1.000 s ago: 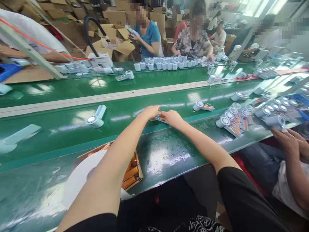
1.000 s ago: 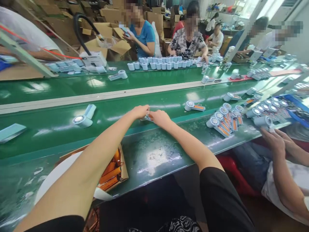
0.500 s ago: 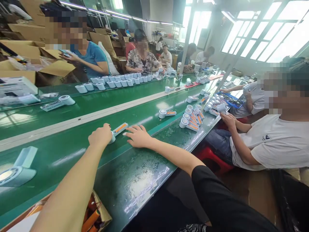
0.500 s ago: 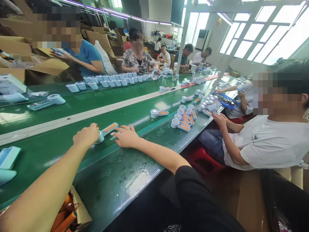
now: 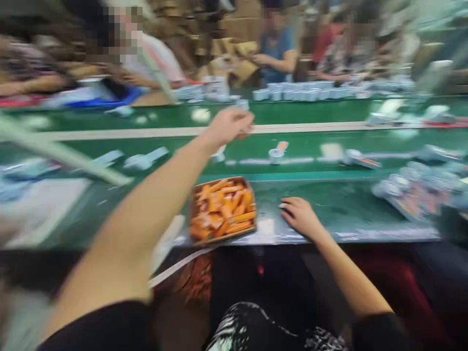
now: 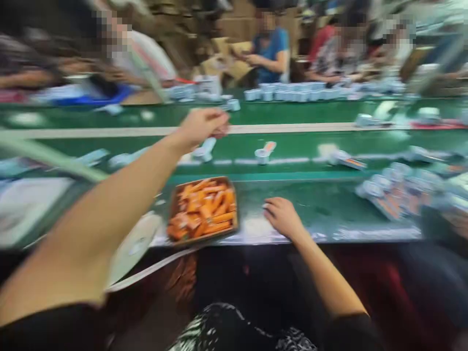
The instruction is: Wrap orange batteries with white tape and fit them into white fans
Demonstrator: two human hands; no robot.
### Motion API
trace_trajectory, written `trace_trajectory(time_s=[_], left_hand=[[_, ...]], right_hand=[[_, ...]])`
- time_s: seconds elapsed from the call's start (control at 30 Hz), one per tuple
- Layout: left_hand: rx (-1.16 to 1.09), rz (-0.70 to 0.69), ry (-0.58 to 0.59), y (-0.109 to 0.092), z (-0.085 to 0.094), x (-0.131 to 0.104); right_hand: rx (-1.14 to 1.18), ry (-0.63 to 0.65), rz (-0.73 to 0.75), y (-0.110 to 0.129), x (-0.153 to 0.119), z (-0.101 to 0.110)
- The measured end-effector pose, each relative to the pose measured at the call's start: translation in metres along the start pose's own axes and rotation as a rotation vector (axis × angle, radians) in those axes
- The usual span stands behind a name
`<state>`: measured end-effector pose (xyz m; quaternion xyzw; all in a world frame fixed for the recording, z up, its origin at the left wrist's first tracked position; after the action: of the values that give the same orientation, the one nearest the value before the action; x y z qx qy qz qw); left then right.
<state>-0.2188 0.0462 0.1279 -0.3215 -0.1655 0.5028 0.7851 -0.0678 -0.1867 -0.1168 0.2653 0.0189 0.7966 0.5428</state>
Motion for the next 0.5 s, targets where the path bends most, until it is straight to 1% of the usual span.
trace_trajectory(time_s=[0.03, 0.07, 0.1, 0.13, 0.17, 0.2, 0.27, 0.3, 0.37, 0.43, 0.47, 0.5], left_hand=[[-0.056, 0.034, -0.086, -0.004, 0.011, 0.014], [-0.179, 0.029, -0.185, -0.006, 0.023, 0.03], [-0.23, 0.021, -0.22, -0.007, 0.032, 0.044], [-0.183, 0.032, -0.181, -0.009, 0.035, 0.056], [-0.134, 0.03, -0.122, -0.013, 0.035, 0.063], [-0.069, 0.034, -0.058, -0.019, 0.034, 0.065], [0.041, 0.042, 0.033, -0.032, 0.028, 0.056], [0.072, 0.038, 0.045, -0.039, 0.026, 0.048], [0.051, -0.004, 0.007, -0.054, 0.024, 0.03], [-0.124, -0.098, -0.076, -0.072, 0.024, 0.011], [-0.248, -0.136, -0.101, -0.08, 0.024, 0.001], [-0.364, -0.157, -0.098, -0.087, 0.023, -0.009]], right_hand=[[0.005, -0.017, 0.001, -0.008, 0.003, -0.001], [0.018, -0.02, 0.006, -0.014, 0.007, -0.003], [0.04, -0.026, 0.0, -0.017, 0.01, -0.004], [0.07, -0.032, -0.013, -0.016, 0.011, -0.003], [0.108, -0.043, -0.036, -0.011, 0.01, -0.001], [0.152, -0.059, -0.063, -0.001, 0.009, 0.002], [0.256, -0.088, -0.095, 0.029, 0.013, 0.007], [0.312, -0.1, -0.086, 0.048, 0.02, 0.008], [0.415, -0.112, -0.002, 0.089, 0.046, 0.009], [0.471, -0.129, 0.136, 0.128, 0.081, 0.014], [0.48, -0.139, 0.195, 0.146, 0.099, 0.017], [0.474, -0.124, 0.23, 0.16, 0.117, 0.019]])
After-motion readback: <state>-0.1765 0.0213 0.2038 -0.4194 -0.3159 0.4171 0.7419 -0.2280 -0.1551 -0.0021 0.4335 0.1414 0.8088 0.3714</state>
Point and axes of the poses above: each hand's wrist, its own x-axis towards the middle knuckle, its own z-axis out of the back of the hand, y = z × x, the point moved 5 cm from there along x, towards the middle knuckle, and after that the axes turned 14 degrees about z, right-handed, at the moved point
